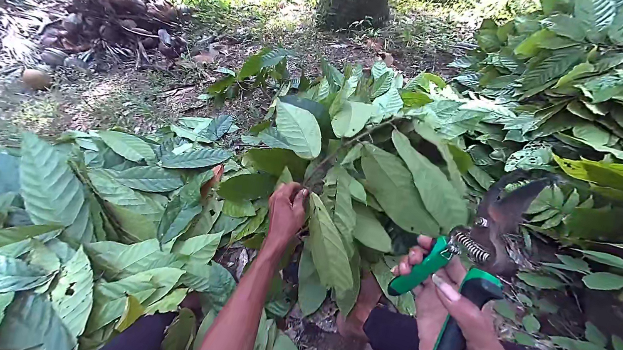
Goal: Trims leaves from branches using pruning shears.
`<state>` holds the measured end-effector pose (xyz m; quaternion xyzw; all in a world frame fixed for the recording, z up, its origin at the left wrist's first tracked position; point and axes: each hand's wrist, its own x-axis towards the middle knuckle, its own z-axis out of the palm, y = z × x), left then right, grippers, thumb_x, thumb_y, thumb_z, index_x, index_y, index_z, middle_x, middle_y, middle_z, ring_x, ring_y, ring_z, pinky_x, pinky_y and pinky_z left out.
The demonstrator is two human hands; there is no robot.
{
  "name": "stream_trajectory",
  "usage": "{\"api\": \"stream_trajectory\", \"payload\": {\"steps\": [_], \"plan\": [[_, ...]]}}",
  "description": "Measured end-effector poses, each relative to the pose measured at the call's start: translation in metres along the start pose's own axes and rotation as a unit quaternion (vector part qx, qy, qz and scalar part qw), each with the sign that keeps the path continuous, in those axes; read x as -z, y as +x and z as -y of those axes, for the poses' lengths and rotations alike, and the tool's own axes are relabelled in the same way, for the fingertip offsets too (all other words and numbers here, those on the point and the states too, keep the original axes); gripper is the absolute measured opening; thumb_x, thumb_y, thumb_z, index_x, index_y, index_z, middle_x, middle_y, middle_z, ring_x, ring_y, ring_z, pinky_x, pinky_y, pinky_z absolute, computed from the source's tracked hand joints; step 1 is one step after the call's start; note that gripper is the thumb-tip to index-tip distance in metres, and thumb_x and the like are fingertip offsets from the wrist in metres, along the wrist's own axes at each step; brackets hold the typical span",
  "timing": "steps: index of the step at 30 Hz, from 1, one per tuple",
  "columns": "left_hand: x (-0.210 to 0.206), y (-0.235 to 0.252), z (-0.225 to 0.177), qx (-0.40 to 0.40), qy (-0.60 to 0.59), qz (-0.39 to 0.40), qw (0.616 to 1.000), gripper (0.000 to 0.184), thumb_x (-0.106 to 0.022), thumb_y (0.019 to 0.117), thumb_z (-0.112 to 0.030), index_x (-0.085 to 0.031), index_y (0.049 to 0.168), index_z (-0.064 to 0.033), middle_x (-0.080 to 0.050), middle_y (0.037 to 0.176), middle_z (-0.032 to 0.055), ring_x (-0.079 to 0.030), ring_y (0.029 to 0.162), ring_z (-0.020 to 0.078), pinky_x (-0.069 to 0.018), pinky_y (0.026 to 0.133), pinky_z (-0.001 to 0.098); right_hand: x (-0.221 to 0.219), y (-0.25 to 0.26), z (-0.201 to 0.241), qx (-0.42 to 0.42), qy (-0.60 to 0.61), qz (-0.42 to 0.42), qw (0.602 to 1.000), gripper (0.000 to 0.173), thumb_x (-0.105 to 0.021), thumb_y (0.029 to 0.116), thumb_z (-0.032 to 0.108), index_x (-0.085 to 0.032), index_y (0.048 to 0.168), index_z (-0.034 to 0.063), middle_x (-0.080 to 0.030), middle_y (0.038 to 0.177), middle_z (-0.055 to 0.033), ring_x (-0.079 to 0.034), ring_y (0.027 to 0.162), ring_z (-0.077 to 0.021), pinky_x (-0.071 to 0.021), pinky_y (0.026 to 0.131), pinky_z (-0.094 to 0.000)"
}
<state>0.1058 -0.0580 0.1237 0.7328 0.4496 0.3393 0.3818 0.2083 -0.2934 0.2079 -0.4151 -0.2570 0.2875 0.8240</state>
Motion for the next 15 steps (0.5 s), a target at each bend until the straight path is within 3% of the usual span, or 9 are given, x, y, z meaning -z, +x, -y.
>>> {"api": "stream_trajectory", "payload": {"steps": [2, 4, 6, 8, 10, 11, 12, 15], "plan": [[0.034, 0.005, -0.017, 0.051, -0.119, -0.009, 0.992, 0.023, -0.052, 0.1058, -0.011, -0.062, 0.116, 0.0064, -0.064, 0.092, 0.0139, -0.063, 0.074, 0.0174, -0.0564, 0.072, 0.035, -0.005, -0.003, 0.002, -0.002, 0.013, 0.011, 1.0, 0.065, -0.077, 0.0817, 0.032, -0.05, 0.13, -0.0012, -0.069, 0.099, -0.0044, -0.069, 0.088, -0.0165, -0.0602, 0.082, -0.0334], [0.057, 0.006, -0.019, 0.066, -0.215, 0.046, 0.973, 0.02, -0.046, 0.1076, -0.009, -0.054, 0.121, 0.003, -0.058, 0.082, 0.0057, -0.058, 0.066, 0.0106, -0.054, 0.066, 0.0287, -0.011, -0.006, 0.003, 0.001, 0.02, 0.028, 0.999, 0.066, -0.078, 0.0817, 0.032, -0.05, 0.131, -0.0018, -0.069, 0.1, -0.0047, -0.069, 0.087, -0.0168, -0.0599, 0.081, -0.0331], [0.067, 0.006, -0.011, 0.053, -0.181, 0.155, 0.97, 0.027, -0.047, 0.1061, -0.005, -0.045, 0.132, 0.0012, -0.062, 0.09, 0.0087, -0.063, 0.071, 0.0135, -0.0577, 0.069, 0.0319, -0.017, -0.011, 0.003, -0.001, 0.025, 0.045, 0.999, 0.063, -0.077, 0.0827, 0.033, -0.052, 0.129, -0.0016, -0.069, 0.099, -0.0049, -0.069, 0.087, -0.0168, -0.0601, 0.082, -0.0332], [0.065, 0.007, -0.005, 0.03, -0.025, 0.202, 0.979, 0.038, -0.056, 0.1022, -0.006, -0.047, 0.138, 0.0026, -0.068, 0.104, 0.0177, -0.071, 0.087, 0.0243, -0.0604, 0.08, 0.0426, -0.023, -0.014, 0.003, -0.004, 0.026, 0.055, 0.998, 0.061, -0.075, 0.0841, 0.033, -0.052, 0.129, -0.0024, -0.069, 0.098, -0.0049, -0.069, 0.087, -0.0168, -0.0603, 0.082, -0.0339], [0.056, 0.01, 0.002, -0.007, 0.091, 0.177, 0.98, 0.039, -0.062, 0.0996, -0.012, -0.056, 0.136, 0.0001, -0.069, 0.112, 0.0231, -0.069, 0.103, 0.0354, -0.0534, 0.094, 0.0546, -0.027, -0.018, 0.001, -0.002, 0.015, 0.06, 0.998, 0.059, -0.074, 0.085, 0.033, -0.052, 0.128, -0.0013, -0.069, 0.099, -0.004, -0.069, 0.088, -0.0155, -0.0597, 0.083, -0.0327], [0.05, 0.011, 0.008, -0.027, 0.086, 0.148, 0.985, 0.036, -0.062, 0.0996, -0.012, -0.06, 0.133, 0.0001, -0.07, 0.112, 0.0231, -0.069, 0.105, 0.0359, -0.0522, 0.097, 0.055, -0.027, -0.019, 0.0, 0.0, 0.013, 0.063, 0.998, 0.059, -0.074, 0.0854, 0.033, -0.053, 0.128, -0.0012, -0.068, 0.1, -0.0044, -0.068, 0.089, -0.0158, -0.0591, 0.083, -0.0327], [0.043, 0.01, 0.012, -0.038, 0.044, 0.114, 0.992, 0.032, -0.061, 0.1002, -0.011, -0.062, 0.13, 0.0015, -0.071, 0.111, 0.0217, -0.07, 0.103, 0.0325, -0.0531, 0.097, 0.051, -0.026, -0.02, 0.0, 0.002, 0.006, 0.063, 0.998, 0.061, -0.075, 0.0856, 0.033, -0.052, 0.13, -0.0017, -0.068, 0.101, -0.0045, -0.068, 0.089, -0.016, -0.059, 0.084, -0.0327], [0.024, 0.004, 0.015, -0.021, -0.141, 0.036, 0.989, 0.025, -0.055, 0.1017, -0.005, -0.063, 0.122, 0.0067, -0.069, 0.099, 0.0157, -0.067, 0.085, 0.0184, -0.0568, 0.082, 0.036, -0.026, -0.02, -0.001, 0.006, -0.004, 0.042, 0.999, 0.062, -0.077, 0.0844, 0.033, -0.053, 0.129, -0.0027, -0.068, 0.101, -0.0053, -0.069, 0.089, -0.0164, -0.0597, 0.083, -0.0328]]}}
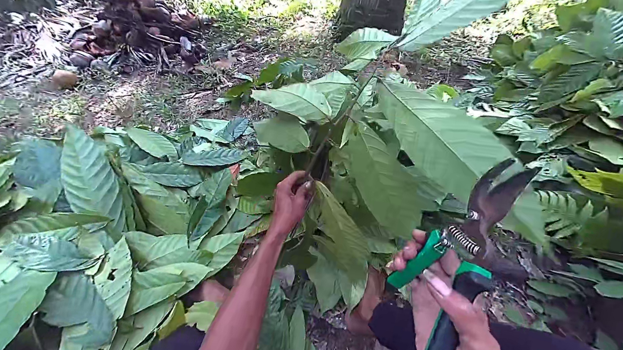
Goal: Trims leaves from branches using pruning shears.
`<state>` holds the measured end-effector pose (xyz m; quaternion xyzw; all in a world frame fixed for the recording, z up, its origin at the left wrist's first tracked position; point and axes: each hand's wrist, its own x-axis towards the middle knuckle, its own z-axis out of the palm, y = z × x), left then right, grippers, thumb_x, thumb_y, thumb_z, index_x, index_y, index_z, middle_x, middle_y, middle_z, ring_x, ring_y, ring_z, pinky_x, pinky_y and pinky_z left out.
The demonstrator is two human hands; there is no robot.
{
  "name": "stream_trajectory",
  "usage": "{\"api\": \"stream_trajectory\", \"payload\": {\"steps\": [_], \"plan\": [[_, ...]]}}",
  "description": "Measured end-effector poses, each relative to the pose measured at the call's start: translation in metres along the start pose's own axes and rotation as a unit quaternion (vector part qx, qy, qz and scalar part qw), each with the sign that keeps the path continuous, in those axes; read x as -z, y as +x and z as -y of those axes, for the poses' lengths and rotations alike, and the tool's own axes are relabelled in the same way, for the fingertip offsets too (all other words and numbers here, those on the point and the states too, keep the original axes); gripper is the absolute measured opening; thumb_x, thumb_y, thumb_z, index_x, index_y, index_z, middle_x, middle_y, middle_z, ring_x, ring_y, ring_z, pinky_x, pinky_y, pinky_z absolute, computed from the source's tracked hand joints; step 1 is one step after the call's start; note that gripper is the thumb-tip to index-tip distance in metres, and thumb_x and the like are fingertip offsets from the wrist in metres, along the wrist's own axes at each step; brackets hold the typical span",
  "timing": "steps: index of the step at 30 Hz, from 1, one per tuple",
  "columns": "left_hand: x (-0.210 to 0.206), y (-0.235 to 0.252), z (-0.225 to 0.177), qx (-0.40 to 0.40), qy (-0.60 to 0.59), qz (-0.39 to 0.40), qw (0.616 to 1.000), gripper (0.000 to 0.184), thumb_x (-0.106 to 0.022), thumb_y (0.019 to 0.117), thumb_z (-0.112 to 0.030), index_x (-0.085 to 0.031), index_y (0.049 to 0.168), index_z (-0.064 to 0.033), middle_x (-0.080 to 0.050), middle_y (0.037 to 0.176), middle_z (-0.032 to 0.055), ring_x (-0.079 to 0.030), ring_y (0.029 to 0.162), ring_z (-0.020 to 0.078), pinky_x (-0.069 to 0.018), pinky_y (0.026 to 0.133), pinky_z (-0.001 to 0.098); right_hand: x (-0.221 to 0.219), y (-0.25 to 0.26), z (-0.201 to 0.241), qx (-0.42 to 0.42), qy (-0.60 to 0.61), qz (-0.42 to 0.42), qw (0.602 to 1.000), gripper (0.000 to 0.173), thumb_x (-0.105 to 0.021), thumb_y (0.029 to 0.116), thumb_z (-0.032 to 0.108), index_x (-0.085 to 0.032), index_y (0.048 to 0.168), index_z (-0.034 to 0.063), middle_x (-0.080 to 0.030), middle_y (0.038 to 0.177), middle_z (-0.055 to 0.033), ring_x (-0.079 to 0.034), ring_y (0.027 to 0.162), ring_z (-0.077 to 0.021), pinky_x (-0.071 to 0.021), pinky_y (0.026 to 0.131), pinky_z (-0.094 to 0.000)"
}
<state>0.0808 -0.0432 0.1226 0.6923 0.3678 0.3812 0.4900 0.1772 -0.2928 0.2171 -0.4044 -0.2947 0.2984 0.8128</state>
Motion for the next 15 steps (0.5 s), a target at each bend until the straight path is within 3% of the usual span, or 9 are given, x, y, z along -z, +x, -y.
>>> {"api": "stream_trajectory", "payload": {"steps": [2, 4, 5, 7, 9, 12, 14, 15], "plan": [[0.0, -0.001, -0.006, -0.016, -0.015, 0.032, 0.999, 0.025, -0.055, 0.1011, -0.003, -0.064, 0.123, 0.0074, -0.07, 0.099, 0.0152, -0.068, 0.084, 0.0162, -0.0575, 0.082, 0.0336, -0.002, 0.003, -0.004, -0.001, -0.003, -0.009, 1.0, 0.062, -0.076, 0.084, 0.032, -0.051, 0.129, -0.003, -0.069, 0.099, -0.0048, -0.069, 0.088, -0.0161, -0.0599, 0.082, -0.0321], [0.003, 0.0, -0.012, -0.05, 0.016, 0.056, 0.997, 0.026, -0.054, 0.1023, -0.005, -0.065, 0.124, 0.0036, -0.069, 0.091, 0.0096, -0.064, 0.073, 0.0116, -0.0561, 0.071, 0.0286, -0.002, 0.006, -0.009, -0.007, -0.003, -0.005, 1.0, 0.063, -0.077, 0.0839, 0.032, -0.052, 0.129, -0.004, -0.069, 0.099, -0.0055, -0.069, 0.088, -0.0168, -0.0601, 0.082, -0.0325], [0.007, 0.0, -0.011, -0.056, 0.038, 0.038, 0.997, 0.027, -0.053, 0.103, -0.007, -0.066, 0.125, 0.0011, -0.069, 0.09, 0.0091, -0.064, 0.072, 0.0133, -0.0551, 0.069, 0.0313, -0.002, 0.008, -0.012, -0.013, -0.005, -0.001, 1.0, 0.062, -0.077, 0.0842, 0.032, -0.052, 0.129, -0.004, -0.069, 0.099, -0.0055, -0.069, 0.088, -0.0167, -0.0598, 0.082, -0.0324], [0.02, -0.001, -0.001, -0.04, 0.054, -0.07, 0.995, 0.026, -0.054, 0.1038, -0.011, -0.064, 0.124, 0.0005, -0.069, 0.088, 0.0126, -0.065, 0.075, 0.0217, -0.0552, 0.073, 0.0427, -0.004, 0.008, -0.018, -0.026, -0.009, 0.004, 1.0, 0.062, -0.076, 0.084, 0.032, -0.053, 0.129, -0.0034, -0.069, 0.099, -0.0052, -0.069, 0.088, -0.0158, -0.0595, 0.082, -0.0314], [0.037, -0.001, 0.017, 0.005, 0.014, -0.21, 0.978, 0.027, -0.057, 0.1036, -0.014, -0.056, 0.126, 0.0019, -0.067, 0.083, 0.0117, -0.063, 0.069, 0.0191, -0.0539, 0.069, 0.0405, -0.006, 0.009, -0.022, -0.033, -0.014, 0.016, 0.999, 0.064, -0.077, 0.083, 0.033, -0.051, 0.13, -0.0018, -0.068, 0.102, -0.0043, -0.068, 0.09, -0.015, -0.0592, 0.084, -0.0311], [0.071, -0.021, 0.058, 0.086, -0.169, -0.327, 0.926, 0.021, -0.049, 0.106, -0.007, -0.05, 0.123, 0.0041, -0.065, 0.079, 0.0039, -0.061, 0.059, 0.0041, -0.0538, 0.057, 0.0209, -0.009, 0.009, -0.03, -0.045, -0.024, 0.033, 0.998, 0.067, -0.077, 0.0832, 0.032, -0.049, 0.132, -0.0027, -0.068, 0.103, -0.0028, -0.068, 0.091, -0.0142, -0.0588, 0.085, -0.0303], [0.094, -0.069, 0.074, 0.157, -0.368, -0.284, 0.871, 0.029, -0.03, 0.1123, -0.013, -0.05, 0.129, -0.0001, -0.064, 0.093, 0.0029, -0.062, 0.076, 0.0078, -0.0557, 0.07, 0.0236, -0.012, 0.009, -0.037, -0.059, -0.035, 0.038, 0.997, 0.066, -0.075, 0.0836, 0.032, -0.048, 0.133, -0.0035, -0.067, 0.103, -0.0022, -0.068, 0.091, -0.0135, -0.0586, 0.084, -0.029], [0.098, -0.087, 0.097, 0.165, -0.439, -0.275, 0.84, 0.033, -0.023, 0.1126, -0.018, -0.051, 0.121, -0.0025, -0.066, 0.09, 0.0013, -0.065, 0.075, 0.0079, -0.0572, 0.07, 0.0231, -0.013, 0.01, -0.04, -0.067, -0.038, 0.038, 0.996, 0.067, -0.075, 0.0834, 0.032, -0.048, 0.133, -0.0044, -0.067, 0.103, -0.0021, -0.068, 0.09, -0.0136, -0.0587, 0.084, -0.0293]]}}
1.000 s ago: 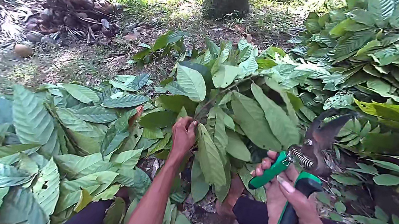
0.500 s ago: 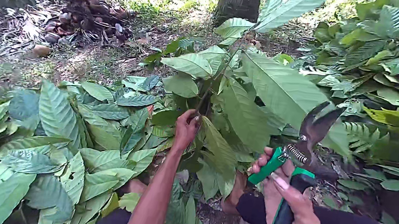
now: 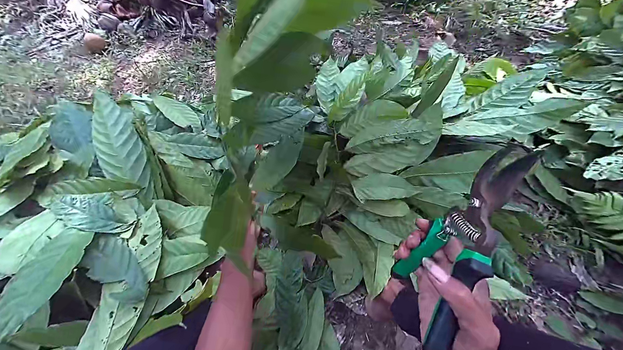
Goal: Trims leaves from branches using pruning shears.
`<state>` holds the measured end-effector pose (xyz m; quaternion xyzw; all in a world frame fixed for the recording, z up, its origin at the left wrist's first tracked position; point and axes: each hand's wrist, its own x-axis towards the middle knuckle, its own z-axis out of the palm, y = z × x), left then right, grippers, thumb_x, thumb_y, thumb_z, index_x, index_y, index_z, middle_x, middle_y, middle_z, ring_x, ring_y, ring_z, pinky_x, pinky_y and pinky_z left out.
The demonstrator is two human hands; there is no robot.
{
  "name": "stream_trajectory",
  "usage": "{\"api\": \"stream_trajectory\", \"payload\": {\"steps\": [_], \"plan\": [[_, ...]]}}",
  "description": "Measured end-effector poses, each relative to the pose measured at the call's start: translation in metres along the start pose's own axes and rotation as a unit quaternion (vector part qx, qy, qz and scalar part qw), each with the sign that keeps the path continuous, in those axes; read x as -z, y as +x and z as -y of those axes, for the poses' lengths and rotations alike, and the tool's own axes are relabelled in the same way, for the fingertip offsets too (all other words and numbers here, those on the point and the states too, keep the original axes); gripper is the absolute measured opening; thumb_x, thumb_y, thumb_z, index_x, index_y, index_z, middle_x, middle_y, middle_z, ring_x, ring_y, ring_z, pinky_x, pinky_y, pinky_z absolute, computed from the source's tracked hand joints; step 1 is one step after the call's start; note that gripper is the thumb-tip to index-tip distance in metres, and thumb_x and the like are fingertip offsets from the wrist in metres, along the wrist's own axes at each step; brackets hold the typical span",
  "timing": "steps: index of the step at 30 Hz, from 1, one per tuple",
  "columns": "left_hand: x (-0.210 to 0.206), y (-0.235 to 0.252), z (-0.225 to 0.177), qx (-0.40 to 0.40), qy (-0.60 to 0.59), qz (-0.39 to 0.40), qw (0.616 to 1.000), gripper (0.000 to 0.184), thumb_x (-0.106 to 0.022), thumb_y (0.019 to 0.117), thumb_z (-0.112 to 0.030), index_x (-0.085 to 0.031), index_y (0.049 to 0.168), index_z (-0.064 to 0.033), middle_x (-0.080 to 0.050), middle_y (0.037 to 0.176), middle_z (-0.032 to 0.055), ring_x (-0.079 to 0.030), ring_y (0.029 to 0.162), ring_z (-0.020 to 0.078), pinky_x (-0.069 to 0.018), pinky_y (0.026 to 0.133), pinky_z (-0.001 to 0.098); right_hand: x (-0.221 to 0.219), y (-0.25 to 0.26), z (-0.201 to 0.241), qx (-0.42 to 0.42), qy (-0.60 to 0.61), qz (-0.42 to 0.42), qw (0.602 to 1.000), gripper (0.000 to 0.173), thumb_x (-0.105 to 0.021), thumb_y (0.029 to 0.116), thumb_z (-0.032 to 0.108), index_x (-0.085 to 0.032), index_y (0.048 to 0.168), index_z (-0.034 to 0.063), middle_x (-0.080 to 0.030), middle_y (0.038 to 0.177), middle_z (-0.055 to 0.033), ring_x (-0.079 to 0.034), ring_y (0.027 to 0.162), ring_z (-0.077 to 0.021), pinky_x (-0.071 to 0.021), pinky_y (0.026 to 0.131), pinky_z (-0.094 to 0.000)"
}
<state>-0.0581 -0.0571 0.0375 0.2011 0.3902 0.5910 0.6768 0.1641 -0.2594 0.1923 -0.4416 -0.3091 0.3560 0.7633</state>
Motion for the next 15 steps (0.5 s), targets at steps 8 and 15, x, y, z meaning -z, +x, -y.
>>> {"api": "stream_trajectory", "payload": {"steps": [8, 15], "plan": [[0.072, -0.062, 0.019, 0.169, -0.122, -0.157, 0.965, 0.037, -0.024, 0.1115, -0.022, -0.058, 0.115, -0.0055, -0.073, 0.089, 0.0068, -0.073, 0.077, 0.018, -0.062, 0.072, 0.0329, -0.013, 0.004, -0.031, -0.076, -0.039, 0.028, 0.996, 0.055, -0.067, 0.0849, 0.03, -0.053, 0.127, -0.0014, -0.067, 0.098, -0.0004, -0.067, 0.087, -0.0127, -0.0585, 0.081, -0.0299], [0.086, -0.057, 0.018, 0.15, 0.19, -0.185, 0.952, 0.035, -0.033, 0.1129, -0.018, -0.049, 0.137, 0.0026, -0.069, 0.107, 0.0157, -0.069, 0.083, 0.0193, -0.057, 0.071, 0.0334, -0.022, 0.002, -0.061, -0.174, -0.08, 0.099, 0.977, 0.053, -0.063, 0.0848, 0.026, -0.051, 0.127, -0.0028, -0.066, 0.093, 0.0017, -0.067, 0.082, -0.01, -0.0587, 0.078, -0.027]]}}
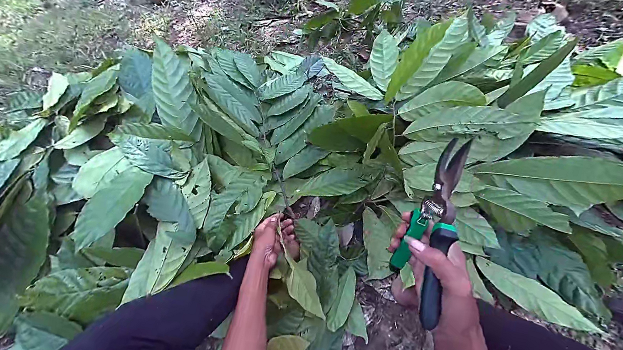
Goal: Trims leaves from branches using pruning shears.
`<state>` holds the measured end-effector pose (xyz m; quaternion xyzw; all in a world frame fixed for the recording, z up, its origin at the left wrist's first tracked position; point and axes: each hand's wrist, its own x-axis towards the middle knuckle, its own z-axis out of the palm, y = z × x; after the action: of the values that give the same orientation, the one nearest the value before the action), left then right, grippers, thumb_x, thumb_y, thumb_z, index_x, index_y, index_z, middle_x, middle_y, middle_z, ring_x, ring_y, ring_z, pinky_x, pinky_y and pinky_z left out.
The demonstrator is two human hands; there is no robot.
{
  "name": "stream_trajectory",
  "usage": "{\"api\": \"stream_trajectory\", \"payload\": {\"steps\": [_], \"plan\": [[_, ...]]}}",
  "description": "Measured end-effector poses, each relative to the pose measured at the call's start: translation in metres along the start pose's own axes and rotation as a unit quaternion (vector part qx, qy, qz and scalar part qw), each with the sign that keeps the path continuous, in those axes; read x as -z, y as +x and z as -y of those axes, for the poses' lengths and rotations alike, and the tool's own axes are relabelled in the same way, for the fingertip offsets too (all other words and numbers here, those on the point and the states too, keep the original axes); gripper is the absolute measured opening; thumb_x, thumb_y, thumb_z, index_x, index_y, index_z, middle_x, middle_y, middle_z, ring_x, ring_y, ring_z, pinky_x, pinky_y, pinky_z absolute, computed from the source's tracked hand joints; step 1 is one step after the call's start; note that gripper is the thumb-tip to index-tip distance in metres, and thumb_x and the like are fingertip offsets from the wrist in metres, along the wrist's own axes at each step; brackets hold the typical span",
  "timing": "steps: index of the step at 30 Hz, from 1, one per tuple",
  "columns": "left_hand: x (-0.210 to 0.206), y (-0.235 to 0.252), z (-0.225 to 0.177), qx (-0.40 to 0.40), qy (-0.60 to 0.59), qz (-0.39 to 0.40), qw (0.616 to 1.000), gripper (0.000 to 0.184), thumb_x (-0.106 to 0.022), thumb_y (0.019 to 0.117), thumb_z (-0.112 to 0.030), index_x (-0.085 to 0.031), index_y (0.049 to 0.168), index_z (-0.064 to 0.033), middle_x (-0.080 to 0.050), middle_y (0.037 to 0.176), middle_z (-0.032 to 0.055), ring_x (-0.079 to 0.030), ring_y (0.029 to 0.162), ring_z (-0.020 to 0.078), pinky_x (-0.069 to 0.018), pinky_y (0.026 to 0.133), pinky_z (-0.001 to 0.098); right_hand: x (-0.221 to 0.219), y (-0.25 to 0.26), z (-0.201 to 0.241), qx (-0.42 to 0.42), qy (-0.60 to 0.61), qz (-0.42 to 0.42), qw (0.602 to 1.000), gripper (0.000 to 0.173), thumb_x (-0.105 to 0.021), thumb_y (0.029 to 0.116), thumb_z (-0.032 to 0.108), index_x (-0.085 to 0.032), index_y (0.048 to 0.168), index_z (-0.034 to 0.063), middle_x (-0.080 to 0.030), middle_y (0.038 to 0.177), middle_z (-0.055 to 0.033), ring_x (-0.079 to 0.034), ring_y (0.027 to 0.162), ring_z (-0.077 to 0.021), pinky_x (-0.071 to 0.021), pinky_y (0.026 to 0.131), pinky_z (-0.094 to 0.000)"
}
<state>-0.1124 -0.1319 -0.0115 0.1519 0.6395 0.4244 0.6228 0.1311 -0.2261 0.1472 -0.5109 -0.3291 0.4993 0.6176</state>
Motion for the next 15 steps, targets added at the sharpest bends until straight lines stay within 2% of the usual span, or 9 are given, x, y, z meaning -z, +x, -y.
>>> {"api": "stream_trajectory", "payload": {"steps": [1, 3, 4, 5, 6, 8, 10, 12, 15], "plan": [[0.003, -0.004, -0.003, -0.053, 0.089, -0.025, 0.994, 0.036, -0.033, 0.1129, -0.016, -0.051, 0.136, 0.0054, -0.067, 0.112, 0.0184, -0.068, 0.089, 0.0211, -0.056, 0.076, 0.0354, -0.003, 0.0, -0.004, -0.026, -0.002, 0.008, 1.0, 0.053, -0.063, 0.0843, 0.026, -0.052, 0.127, -0.0029, -0.066, 0.093, 0.0014, -0.067, 0.081, -0.0103, -0.0589, 0.077, -0.0274], [0.01, -0.024, -0.016, -0.187, 0.239, -0.077, 0.95, 0.037, -0.037, 0.11, -0.013, -0.055, 0.134, 0.0094, -0.065, 0.12, 0.0266, -0.067, 0.105, 0.0318, -0.0548, 0.092, 0.0466, -0.009, 0.001, -0.012, -0.08, -0.002, 0.023, 0.997, 0.05, -0.061, 0.0848, 0.024, -0.053, 0.127, -0.0031, -0.066, 0.091, 0.0004, -0.066, 0.079, -0.0109, -0.0583, 0.075, -0.0276], [0.009, -0.039, -0.023, -0.251, 0.265, -0.11, 0.924, 0.036, -0.041, 0.1077, -0.011, -0.058, 0.13, 0.0108, -0.067, 0.114, 0.0277, -0.068, 0.101, 0.0343, -0.054, 0.091, 0.0494, -0.014, 0.0, -0.015, -0.113, -0.002, 0.029, 0.993, 0.049, -0.06, 0.0847, 0.023, -0.054, 0.125, -0.0029, -0.066, 0.089, -0.0001, -0.066, 0.077, -0.0111, -0.0579, 0.073, -0.0274], [0.006, -0.054, -0.025, -0.293, 0.262, -0.134, 0.91, 0.033, -0.042, 0.1067, -0.01, -0.062, 0.123, 0.0102, -0.07, 0.103, 0.0223, -0.069, 0.088, 0.0275, -0.0566, 0.081, 0.0437, -0.019, -0.002, -0.018, -0.148, -0.007, 0.039, 0.988, 0.047, -0.059, 0.0847, 0.022, -0.054, 0.124, -0.0026, -0.066, 0.087, -0.0005, -0.065, 0.075, -0.011, -0.0575, 0.072, -0.0272], [0.0, -0.068, -0.025, -0.293, 0.24, -0.121, 0.918, 0.031, -0.042, 0.1076, -0.01, -0.064, 0.118, 0.0087, -0.071, 0.093, 0.0141, -0.068, 0.075, 0.017, -0.0579, 0.07, 0.0344, -0.024, -0.003, -0.022, -0.181, -0.016, 0.054, 0.982, 0.046, -0.059, 0.0855, 0.022, -0.054, 0.124, -0.0023, -0.066, 0.087, -0.0008, -0.065, 0.074, -0.0107, -0.0572, 0.072, -0.0271], [-0.014, -0.081, -0.017, -0.16, 0.173, -0.009, 0.972, 0.038, -0.033, 0.112, -0.015, -0.06, 0.122, 0.0093, -0.071, 0.087, 0.0096, -0.066, 0.064, 0.0115, -0.0564, 0.061, 0.0285, -0.034, -0.007, -0.03, -0.22, -0.035, 0.09, 0.971, 0.043, -0.06, 0.0865, 0.022, -0.055, 0.122, -0.0012, -0.065, 0.086, -0.0004, -0.065, 0.074, -0.0098, -0.057, 0.072, -0.0269], [-0.023, -0.067, -0.002, -0.001, 0.081, 0.072, 0.994, 0.046, -0.024, 0.1145, -0.026, -0.046, 0.137, 0.0076, -0.07, 0.094, 0.0136, -0.068, 0.069, 0.0162, -0.0564, 0.064, 0.0308, -0.043, -0.012, -0.033, -0.237, -0.053, 0.124, 0.962, 0.041, -0.061, 0.0862, 0.022, -0.057, 0.12, -0.0005, -0.064, 0.085, 0.0, -0.064, 0.074, -0.0095, -0.0563, 0.072, -0.0265], [-0.031, -0.043, 0.011, 0.046, -0.047, 0.08, 0.995, 0.045, -0.023, 0.1143, -0.032, -0.044, 0.138, 0.0001, -0.071, 0.093, 0.0109, -0.068, 0.067, 0.014, -0.0553, 0.061, 0.0265, -0.047, -0.016, -0.033, -0.244, -0.069, 0.159, 0.954, 0.042, -0.062, 0.0853, 0.024, -0.058, 0.119, -0.0004, -0.065, 0.085, 0.0007, -0.065, 0.074, -0.009, -0.0567, 0.074, -0.0267], [-0.038, -0.02, 0.019, 0.021, -0.198, 0.082, 0.976, 0.033, -0.029, 0.1136, -0.023, -0.053, 0.124, -0.0037, -0.071, 0.086, 0.0048, -0.064, 0.061, 0.0077, -0.0532, 0.055, 0.0199, -0.043, -0.02, -0.032, -0.269, -0.085, 0.19, 0.941, 0.042, -0.063, 0.0869, 0.028, -0.058, 0.118, 0.0005, -0.067, 0.086, 0.001, -0.066, 0.074, -0.0085, -0.057, 0.073, -0.0264]]}}
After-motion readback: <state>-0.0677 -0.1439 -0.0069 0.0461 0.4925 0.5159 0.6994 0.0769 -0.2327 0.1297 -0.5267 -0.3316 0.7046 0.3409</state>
